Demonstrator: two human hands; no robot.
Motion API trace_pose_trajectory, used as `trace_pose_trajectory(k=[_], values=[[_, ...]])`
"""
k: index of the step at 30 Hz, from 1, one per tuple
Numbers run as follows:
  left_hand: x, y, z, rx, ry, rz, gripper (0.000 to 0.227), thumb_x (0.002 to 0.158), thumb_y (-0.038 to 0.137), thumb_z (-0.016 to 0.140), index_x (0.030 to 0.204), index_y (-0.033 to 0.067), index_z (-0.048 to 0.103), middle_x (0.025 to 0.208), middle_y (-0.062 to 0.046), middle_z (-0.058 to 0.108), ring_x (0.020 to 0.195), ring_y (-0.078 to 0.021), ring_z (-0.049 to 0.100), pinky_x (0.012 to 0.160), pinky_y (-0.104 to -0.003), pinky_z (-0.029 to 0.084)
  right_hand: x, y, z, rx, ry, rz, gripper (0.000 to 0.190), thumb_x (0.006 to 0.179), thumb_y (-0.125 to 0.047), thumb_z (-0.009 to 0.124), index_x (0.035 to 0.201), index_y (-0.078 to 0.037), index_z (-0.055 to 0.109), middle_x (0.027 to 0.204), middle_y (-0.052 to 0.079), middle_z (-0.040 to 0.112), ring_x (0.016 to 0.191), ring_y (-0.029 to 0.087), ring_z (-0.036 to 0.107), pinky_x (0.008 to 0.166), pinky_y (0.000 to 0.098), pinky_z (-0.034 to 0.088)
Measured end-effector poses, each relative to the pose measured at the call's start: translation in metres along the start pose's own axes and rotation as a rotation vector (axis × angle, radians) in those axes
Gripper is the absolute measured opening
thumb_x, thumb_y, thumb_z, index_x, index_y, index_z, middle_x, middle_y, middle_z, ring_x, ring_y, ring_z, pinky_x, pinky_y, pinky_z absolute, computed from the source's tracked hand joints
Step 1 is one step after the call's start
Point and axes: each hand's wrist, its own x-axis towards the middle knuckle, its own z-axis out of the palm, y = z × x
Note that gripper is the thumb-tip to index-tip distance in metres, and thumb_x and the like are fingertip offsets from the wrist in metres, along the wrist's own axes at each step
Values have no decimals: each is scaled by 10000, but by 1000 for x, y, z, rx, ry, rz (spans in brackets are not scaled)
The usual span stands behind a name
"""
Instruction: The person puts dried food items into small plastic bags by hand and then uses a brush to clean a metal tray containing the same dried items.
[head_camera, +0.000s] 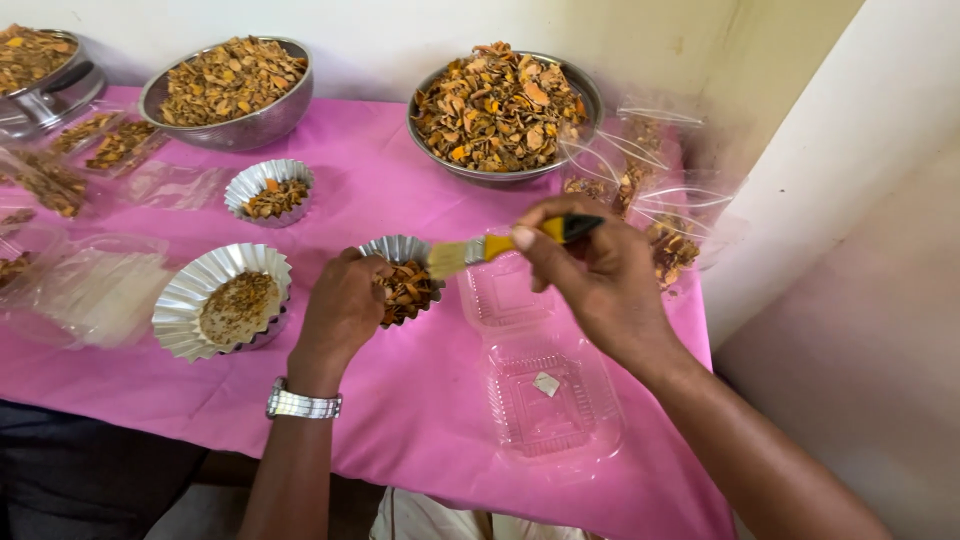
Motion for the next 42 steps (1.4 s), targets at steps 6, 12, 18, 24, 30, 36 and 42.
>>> trace_pose_trajectory(k=[6,12,18,24,30,36,42], values=[[1,17,3,-64,-4,87,174,853,114,731,1010,163,787,1045,-165,688,1022,-431,693,877,-501,589,18,5,44,-65,-51,-96,140,899,1,763,1036,-24,742,720,90,660,554,145,683,588,258,578],[4,15,-14,-70,-69,-20,193,898,106,650,1018,172,786,937,-140,703,952,-371,722,847,-465,591,14,40,42,-317,-52,-137,148,883,-86,795,1026,-77,760,791,147,715,594,235,721,537,281,576],[8,36,-43,-79,-143,-79,172,874,138,690,1007,190,787,927,-107,707,952,-352,728,818,-486,595,8,55,44,-349,-64,-183,166,887,-74,798,1045,-70,747,792,125,699,593,243,678,547,282,577],[0,34,-46,-349,-110,-33,182,846,72,744,1023,113,743,930,-148,722,964,-394,715,819,-504,567,-1,61,42,-301,-81,-165,134,893,-48,772,1020,-83,748,774,94,689,585,203,643,553,287,573],[-3,33,-43,-449,1,-37,152,877,27,716,1020,78,724,875,-163,760,899,-350,750,780,-443,600,-4,56,41,-247,-147,-111,109,905,-31,749,1011,-57,750,765,81,698,591,177,638,575,275,585],[-7,19,-40,-568,200,115,181,821,-6,798,976,69,743,891,-148,762,876,-309,750,711,-389,604,-1,53,44,-251,-125,-95,136,918,-28,730,1049,-53,758,782,91,717,592,169,656,567,261,573],[-7,16,-45,-675,233,144,140,857,-27,791,966,57,759,837,-89,745,789,-186,713,629,-263,575,-6,69,41,-273,-145,-33,137,896,-8,739,1032,-27,743,715,124,709,550,173,630,520,262,548]])
